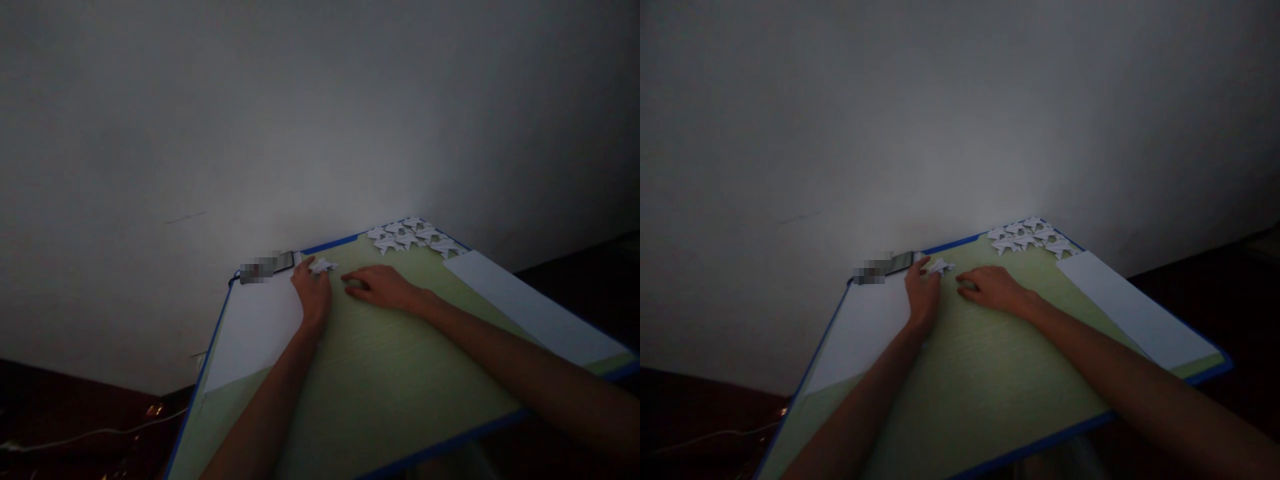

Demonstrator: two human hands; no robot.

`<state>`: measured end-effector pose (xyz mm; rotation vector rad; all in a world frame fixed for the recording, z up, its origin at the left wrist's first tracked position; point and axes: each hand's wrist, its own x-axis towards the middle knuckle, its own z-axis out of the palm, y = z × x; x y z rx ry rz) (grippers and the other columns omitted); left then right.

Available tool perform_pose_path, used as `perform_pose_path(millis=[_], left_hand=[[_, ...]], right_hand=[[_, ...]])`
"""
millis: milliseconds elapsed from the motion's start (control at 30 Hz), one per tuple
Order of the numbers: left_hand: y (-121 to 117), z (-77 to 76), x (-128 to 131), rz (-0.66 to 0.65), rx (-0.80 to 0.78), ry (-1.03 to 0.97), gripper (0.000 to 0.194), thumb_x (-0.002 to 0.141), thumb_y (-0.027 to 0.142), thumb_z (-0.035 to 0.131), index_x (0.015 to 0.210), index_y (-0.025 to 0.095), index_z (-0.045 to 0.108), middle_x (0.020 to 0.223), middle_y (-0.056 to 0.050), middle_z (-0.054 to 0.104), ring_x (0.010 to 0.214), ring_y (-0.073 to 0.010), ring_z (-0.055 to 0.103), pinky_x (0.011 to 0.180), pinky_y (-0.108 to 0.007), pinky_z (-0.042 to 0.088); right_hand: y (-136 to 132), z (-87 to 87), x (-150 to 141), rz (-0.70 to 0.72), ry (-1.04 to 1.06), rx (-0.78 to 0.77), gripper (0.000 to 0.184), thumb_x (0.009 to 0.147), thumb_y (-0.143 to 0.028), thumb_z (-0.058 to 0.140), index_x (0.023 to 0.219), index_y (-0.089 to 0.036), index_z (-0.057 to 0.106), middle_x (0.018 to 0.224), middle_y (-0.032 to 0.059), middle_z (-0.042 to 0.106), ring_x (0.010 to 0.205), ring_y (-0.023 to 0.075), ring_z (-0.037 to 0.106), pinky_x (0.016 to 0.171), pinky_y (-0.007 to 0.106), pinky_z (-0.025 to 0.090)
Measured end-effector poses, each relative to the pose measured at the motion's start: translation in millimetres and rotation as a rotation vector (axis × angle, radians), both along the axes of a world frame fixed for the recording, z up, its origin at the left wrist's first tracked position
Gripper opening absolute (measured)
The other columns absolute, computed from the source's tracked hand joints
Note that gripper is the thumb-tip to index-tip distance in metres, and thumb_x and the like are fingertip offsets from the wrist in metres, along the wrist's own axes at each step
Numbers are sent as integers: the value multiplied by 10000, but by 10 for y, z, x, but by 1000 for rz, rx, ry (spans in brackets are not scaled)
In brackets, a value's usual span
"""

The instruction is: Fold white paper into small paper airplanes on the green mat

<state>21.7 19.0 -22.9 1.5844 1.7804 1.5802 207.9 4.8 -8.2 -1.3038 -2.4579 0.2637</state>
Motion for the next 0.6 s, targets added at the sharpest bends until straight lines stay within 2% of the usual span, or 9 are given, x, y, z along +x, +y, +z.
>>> perform_pose_path(millis=[100, 233, 367, 467, 600], left_hand=[[-19, 4, 50, 9, -61, 123, 457, 754, 133, 663, 1206, 203, 664, 1328, -175, 647, 1304, -368, 498, 1107, -550, 354], [-65, 12, 135, -11, -131, 220, 541, 753, 169, 687, 1287, 233, 633, 1435, -194, 595, 1376, -447, 417, 1101, -655, 283], [-64, 1, 153, -32, -124, 214, 560, 742, 177, 710, 1289, 236, 608, 1378, -195, 639, 1363, -414, 474, 1132, -613, 254], [-52, 22, 147, -69, -156, 208, 454, 763, 170, 703, 1208, 228, 632, 1282, -184, 696, 1298, -393, 558, 1110, -584, 293], [-64, 53, 129, -162, -162, 234, 340, 771, 101, 675, 1080, 243, 675, 1192, -131, 746, 1223, -373, 624, 1080, -580, 326]], right_hand=[[-2, 7, -10, 0, 0, 4, 427, 1004, -466, 532, 1335, -248, 688, 985, 72, 782, 901, 229, 702, 761, 310, 435], [-5, 10, -24, -4, -18, 18, 399, 1006, -458, 526, 1306, -261, 701, 974, 67, 781, 878, 226, 699, 727, 303, 418], [-6, 24, -29, -61, -24, 41, 323, 995, -381, 545, 1224, -255, 736, 944, 57, 774, 866, 216, 689, 710, 293, 402], [6, 28, -12, -106, 29, 53, 311, 995, -342, 537, 1215, -255, 738, 933, 45, 758, 844, 200, 674, 711, 288, 404], [52, -5, 25, -152, 130, 120, 335, 991, -270, 523, 1260, -227, 718, 1046, 68, 717, 880, 193, 655, 780, 302, 444]])
